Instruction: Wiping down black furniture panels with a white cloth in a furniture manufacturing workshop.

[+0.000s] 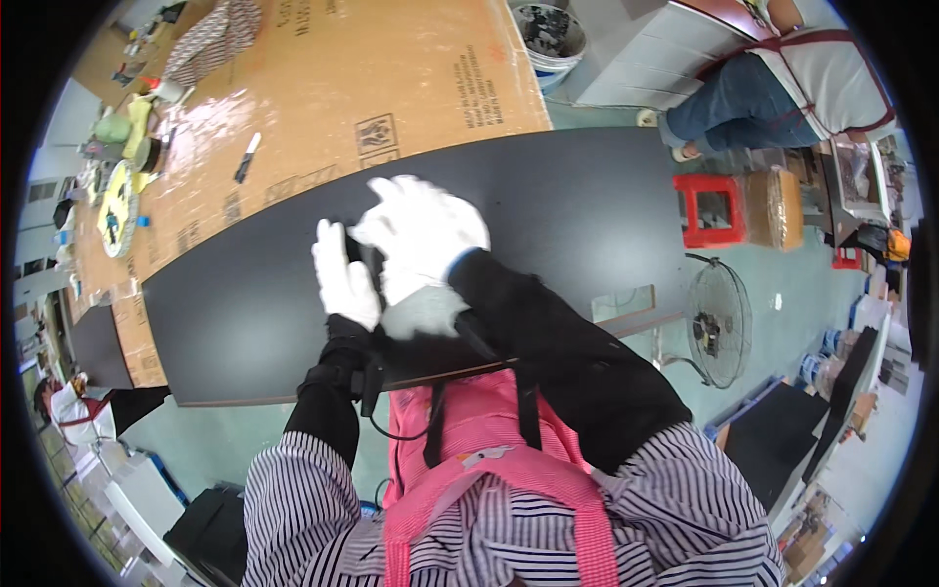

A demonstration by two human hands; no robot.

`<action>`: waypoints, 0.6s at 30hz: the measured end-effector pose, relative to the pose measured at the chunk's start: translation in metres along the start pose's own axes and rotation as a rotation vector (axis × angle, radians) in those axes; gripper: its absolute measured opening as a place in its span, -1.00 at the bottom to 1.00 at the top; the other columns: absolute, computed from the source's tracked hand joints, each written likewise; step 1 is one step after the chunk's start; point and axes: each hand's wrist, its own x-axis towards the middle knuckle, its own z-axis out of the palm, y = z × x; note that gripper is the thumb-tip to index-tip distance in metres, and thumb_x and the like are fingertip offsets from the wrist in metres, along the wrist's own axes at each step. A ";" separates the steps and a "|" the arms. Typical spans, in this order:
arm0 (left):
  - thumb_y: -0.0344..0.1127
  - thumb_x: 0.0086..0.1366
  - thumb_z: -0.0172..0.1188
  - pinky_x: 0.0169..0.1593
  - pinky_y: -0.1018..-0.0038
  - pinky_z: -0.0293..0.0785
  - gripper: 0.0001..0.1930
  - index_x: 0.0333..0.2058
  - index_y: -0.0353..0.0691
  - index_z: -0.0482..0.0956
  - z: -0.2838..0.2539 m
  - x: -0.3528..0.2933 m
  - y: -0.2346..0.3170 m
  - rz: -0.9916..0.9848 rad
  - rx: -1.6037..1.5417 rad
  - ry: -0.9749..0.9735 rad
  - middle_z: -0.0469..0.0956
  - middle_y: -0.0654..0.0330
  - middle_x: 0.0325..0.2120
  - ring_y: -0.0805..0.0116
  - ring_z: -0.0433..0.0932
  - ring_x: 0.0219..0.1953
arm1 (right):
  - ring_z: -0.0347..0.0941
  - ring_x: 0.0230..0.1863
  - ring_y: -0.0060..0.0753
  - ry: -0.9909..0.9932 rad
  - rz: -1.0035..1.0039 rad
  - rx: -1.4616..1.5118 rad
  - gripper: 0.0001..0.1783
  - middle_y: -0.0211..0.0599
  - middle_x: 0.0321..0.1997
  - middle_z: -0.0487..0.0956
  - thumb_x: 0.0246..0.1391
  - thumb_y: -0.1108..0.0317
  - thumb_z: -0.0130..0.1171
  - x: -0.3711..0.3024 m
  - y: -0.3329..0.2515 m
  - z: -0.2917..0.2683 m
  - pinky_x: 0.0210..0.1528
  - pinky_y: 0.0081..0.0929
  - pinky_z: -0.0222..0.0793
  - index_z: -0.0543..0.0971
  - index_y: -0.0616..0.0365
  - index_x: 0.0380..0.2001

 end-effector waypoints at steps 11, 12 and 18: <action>-0.06 0.04 0.29 0.16 -0.04 0.36 -0.58 -0.12 -0.07 0.62 0.107 0.076 0.228 0.229 -0.341 -0.405 0.52 0.04 0.00 -0.05 0.44 0.17 | 0.69 -0.38 -0.09 -0.104 0.500 -0.445 -0.72 -0.29 -0.42 0.69 0.14 0.00 0.24 -0.081 0.053 -0.112 -0.24 -0.18 0.62 0.65 -0.05 -0.37; -0.06 0.03 0.29 0.17 -0.05 0.36 -0.59 -0.12 -0.04 0.62 0.116 0.089 0.228 0.403 -0.407 -0.264 0.53 0.06 0.00 -0.07 0.43 0.17 | 0.68 -0.38 -0.09 -0.116 0.534 -0.481 -0.72 -0.30 -0.42 0.69 0.14 0.00 0.24 -0.073 0.056 -0.110 -0.25 -0.17 0.62 0.65 -0.05 -0.37; 0.02 0.19 0.25 -0.33 0.19 0.39 -0.72 -0.28 -0.01 0.56 0.115 0.049 0.097 -0.335 -1.624 0.057 0.48 0.27 -0.30 0.29 0.41 -0.31 | 0.66 -0.39 -0.12 -0.089 0.598 -0.509 -0.72 -0.36 -0.42 0.67 0.14 -0.01 0.24 -0.001 -0.021 -0.009 -0.25 -0.15 0.59 0.65 -0.06 -0.36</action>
